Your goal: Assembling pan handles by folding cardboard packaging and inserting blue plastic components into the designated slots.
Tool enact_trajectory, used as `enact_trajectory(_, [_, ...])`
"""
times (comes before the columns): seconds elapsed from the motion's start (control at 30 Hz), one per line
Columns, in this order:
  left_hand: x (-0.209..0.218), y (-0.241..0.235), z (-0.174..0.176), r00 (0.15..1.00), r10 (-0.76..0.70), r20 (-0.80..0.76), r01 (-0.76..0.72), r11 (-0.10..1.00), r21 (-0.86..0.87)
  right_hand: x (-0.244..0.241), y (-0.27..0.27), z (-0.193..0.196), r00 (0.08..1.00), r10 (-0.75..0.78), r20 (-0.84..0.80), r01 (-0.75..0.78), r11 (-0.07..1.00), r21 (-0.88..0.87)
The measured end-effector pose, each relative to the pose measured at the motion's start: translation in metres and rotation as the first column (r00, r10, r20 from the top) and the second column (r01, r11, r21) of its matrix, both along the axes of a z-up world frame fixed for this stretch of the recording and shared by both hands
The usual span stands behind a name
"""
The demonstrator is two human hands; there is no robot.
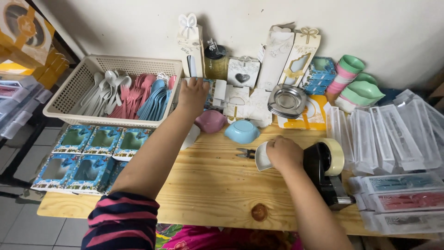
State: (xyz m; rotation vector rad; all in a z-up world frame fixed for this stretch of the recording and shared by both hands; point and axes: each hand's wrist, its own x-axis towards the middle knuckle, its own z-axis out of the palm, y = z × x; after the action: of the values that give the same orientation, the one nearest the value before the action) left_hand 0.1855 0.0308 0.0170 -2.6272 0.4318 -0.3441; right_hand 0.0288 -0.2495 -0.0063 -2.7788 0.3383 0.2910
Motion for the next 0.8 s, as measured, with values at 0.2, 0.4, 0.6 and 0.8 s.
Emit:
enact_trajectory(0.2, [0.008, 0.001, 0.008, 0.997, -0.038, -0.06, 0.036, 0.999, -0.034, -0.005, 0.001, 0.008, 1.0, 0.016, 0.011, -0.015, 1.0, -0.026])
enact_trajectory(0.4, [-0.007, 0.001, 0.026, 0.997, -0.079, -0.017, 0.077, 0.991, -0.105, -0.004, -0.001, -0.002, 0.98, 0.028, 0.199, -0.019, 0.999, -0.045])
enact_trajectory(0.6, [-0.118, -0.017, 0.068, 0.898, -0.394, 0.197, 0.434, 0.864, -0.256, -0.019, 0.011, 0.019, 0.586, 0.133, 0.799, -0.235, 0.972, 0.012])
enact_trajectory(0.8, [-0.168, -0.02, 0.033, 0.476, -0.693, 0.542, 0.854, 0.51, -0.098, -0.028, 0.033, -0.008, 0.805, -0.075, 0.588, -0.536, 0.331, 0.776])
